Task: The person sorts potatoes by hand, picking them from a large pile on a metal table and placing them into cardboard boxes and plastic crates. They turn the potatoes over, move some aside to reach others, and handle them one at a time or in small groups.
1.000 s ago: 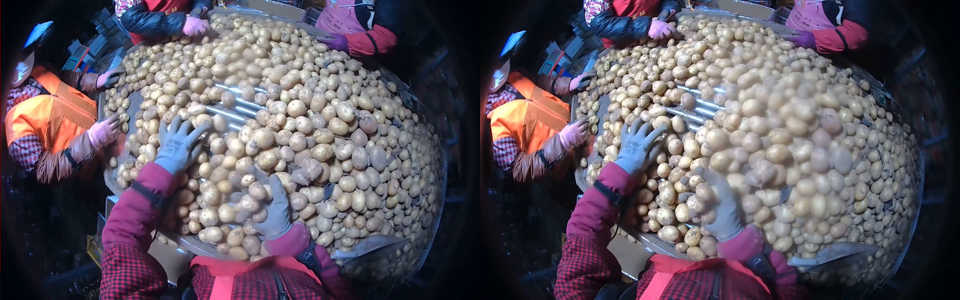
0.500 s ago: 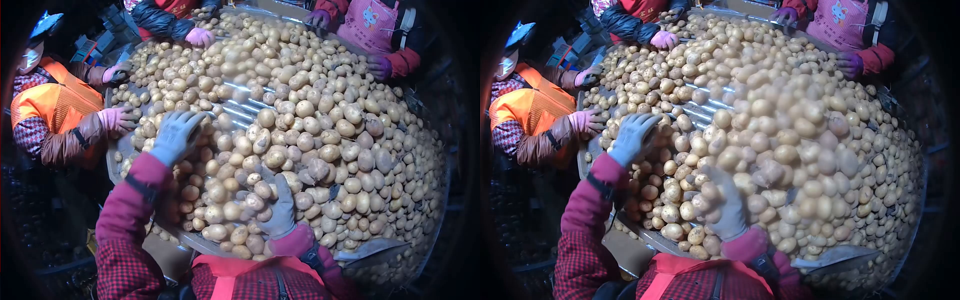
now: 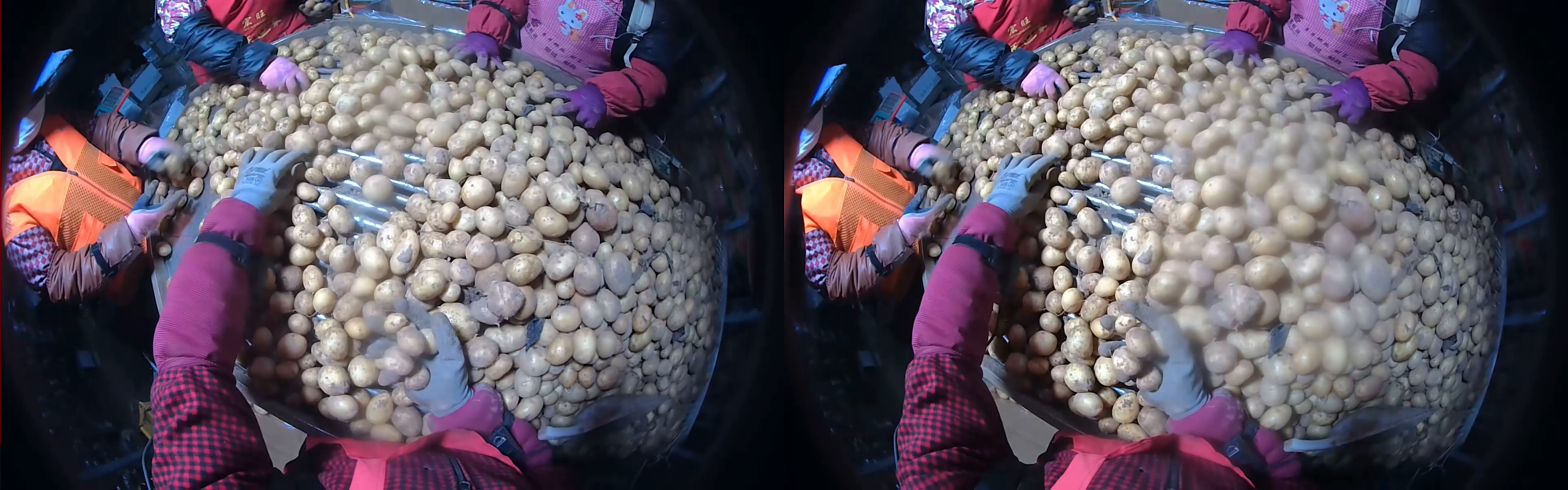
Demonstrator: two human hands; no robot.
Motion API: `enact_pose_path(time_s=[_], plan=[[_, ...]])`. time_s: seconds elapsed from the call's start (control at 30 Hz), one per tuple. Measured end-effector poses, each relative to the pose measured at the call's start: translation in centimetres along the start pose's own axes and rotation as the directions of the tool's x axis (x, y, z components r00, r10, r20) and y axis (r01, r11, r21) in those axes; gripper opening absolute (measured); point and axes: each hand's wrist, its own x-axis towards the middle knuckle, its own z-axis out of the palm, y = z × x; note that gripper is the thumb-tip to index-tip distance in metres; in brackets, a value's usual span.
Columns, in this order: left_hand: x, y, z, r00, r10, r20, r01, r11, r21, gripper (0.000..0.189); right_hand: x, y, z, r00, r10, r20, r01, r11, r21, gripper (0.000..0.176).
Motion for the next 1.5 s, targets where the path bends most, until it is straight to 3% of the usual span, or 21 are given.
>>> enact_pose_path(time_s=[0.1,0.17,0.27,0.3,0.37,0.4,0.43,0.47,0.5,0.53,0.57,0.63,0.73,0.8,0.87,0.93,1.0,1.1,1.27,1.43,1.5], plan=[[-1.8,-1.3,-0.6,0.995,-0.104,-0.010,0.101,0.984,-0.149,0.055,0.0,-0.4,0.1,1.000,0.025,-0.008,-0.025,0.997,0.072,0.059],[-2.9,-1.0,-1.2,0.980,-0.199,0.023,0.200,0.976,-0.079,0.047,0.2,0.4,-0.4,0.999,0.039,-0.032,-0.035,0.993,0.117,0.062],[-1.9,-0.3,-1.7,0.983,-0.108,0.149,0.052,0.940,0.336,0.036,0.3,0.5,-0.8,1.000,0.021,0.016,-0.022,0.997,0.072,0.060],[-1.5,0.8,-2.4,0.982,-0.057,0.178,-0.018,0.921,0.390,0.026,0.2,0.3,-0.7,0.998,0.052,0.046,-0.059,0.985,0.162,0.057],[-1.5,-0.8,0.3,0.972,-0.039,0.233,-0.049,0.932,0.360,0.027,0.3,0.5,-0.7,0.985,0.099,0.140,-0.143,0.927,0.347,0.055],[-1.6,-1.6,0.8,0.994,0.013,0.111,-0.041,0.966,0.256,0.027,0.1,0.4,0.2,0.993,0.068,0.098,-0.095,0.947,0.306,0.063],[0.4,-0.5,-1.4,0.951,-0.089,0.296,0.053,0.990,0.127,0.026,-0.1,-0.2,0.8,0.997,0.061,0.043,-0.067,0.986,0.149,0.064],[0.5,-0.6,-0.2,0.996,-0.028,0.080,0.017,0.991,0.136,0.025,-0.5,-0.9,1.3,0.995,0.100,0.010,-0.100,0.978,0.185,0.061],[2.8,0.9,-1.8,0.934,-0.132,0.331,0.080,0.983,0.164,0.028,-1.0,-1.6,1.9,0.990,0.139,-0.022,-0.130,0.966,0.223,0.058],[3.7,1.9,-3.5,0.786,-0.246,0.567,0.147,0.966,0.214,0.032,-0.9,-0.9,1.2,0.998,-0.031,0.054,0.033,0.999,-0.030,0.052],[3.6,1.4,-3.1,0.782,-0.267,0.563,0.190,0.963,0.193,0.036,-0.9,-0.2,0.7,0.971,-0.200,0.127,0.227,0.940,-0.256,0.050],[3.5,0.5,-1.6,0.764,-0.310,0.567,0.270,0.950,0.155,0.043,0.1,1.5,0.7,0.971,-0.235,-0.037,0.219,0.945,-0.243,0.050],[4.2,1.0,-1.7,0.729,-0.348,0.589,0.309,0.936,0.171,0.046,0.6,1.3,-0.1,0.996,-0.082,0.021,0.079,0.992,0.099,0.052],[3.8,0.9,-1.1,0.737,-0.372,0.564,0.369,0.921,0.126,0.050,0.6,1.2,-0.1,0.998,-0.054,0.022,0.051,0.988,0.146,0.050],[3.4,1.7,-1.1,0.746,-0.414,0.522,0.433,0.897,0.092,0.051,0.8,0.8,0.1,0.999,-0.034,0.030,0.030,0.989,0.145,0.049],[3.9,2.4,-1.6,0.688,-0.459,0.562,0.504,0.860,0.086,0.047,1.0,0.6,0.0,0.999,-0.022,0.044,0.015,0.990,0.137,0.048],[3.3,1.3,-0.1,0.751,-0.455,0.478,0.512,0.859,0.014,0.050,0.9,0.3,0.2,0.998,-0.013,0.061,0.005,0.991,0.131,0.048],[3.5,1.3,-1.0,0.756,-0.386,0.528,0.426,0.903,0.051,0.049,0.6,0.1,0.1,0.997,-0.011,0.080,0.001,0.992,0.125,0.047],[2.6,3.8,-3.0,0.782,-0.392,0.484,0.492,0.866,-0.093,0.048,0.5,-0.5,0.0,0.996,0.008,0.087,-0.018,0.993,0.116,0.046],[2.5,2.5,1.4,0.741,-0.564,0.364,0.637,0.762,-0.115,0.048,0.5,-0.2,0.3,0.997,-0.002,0.076,-0.003,0.997,0.075,0.047],[2.4,2.0,1.9,0.718,-0.574,0.393,0.658,0.744,-0.116,0.049,0.1,0.0,0.4,0.997,-0.041,0.058,0.040,0.999,0.019,0.047]])
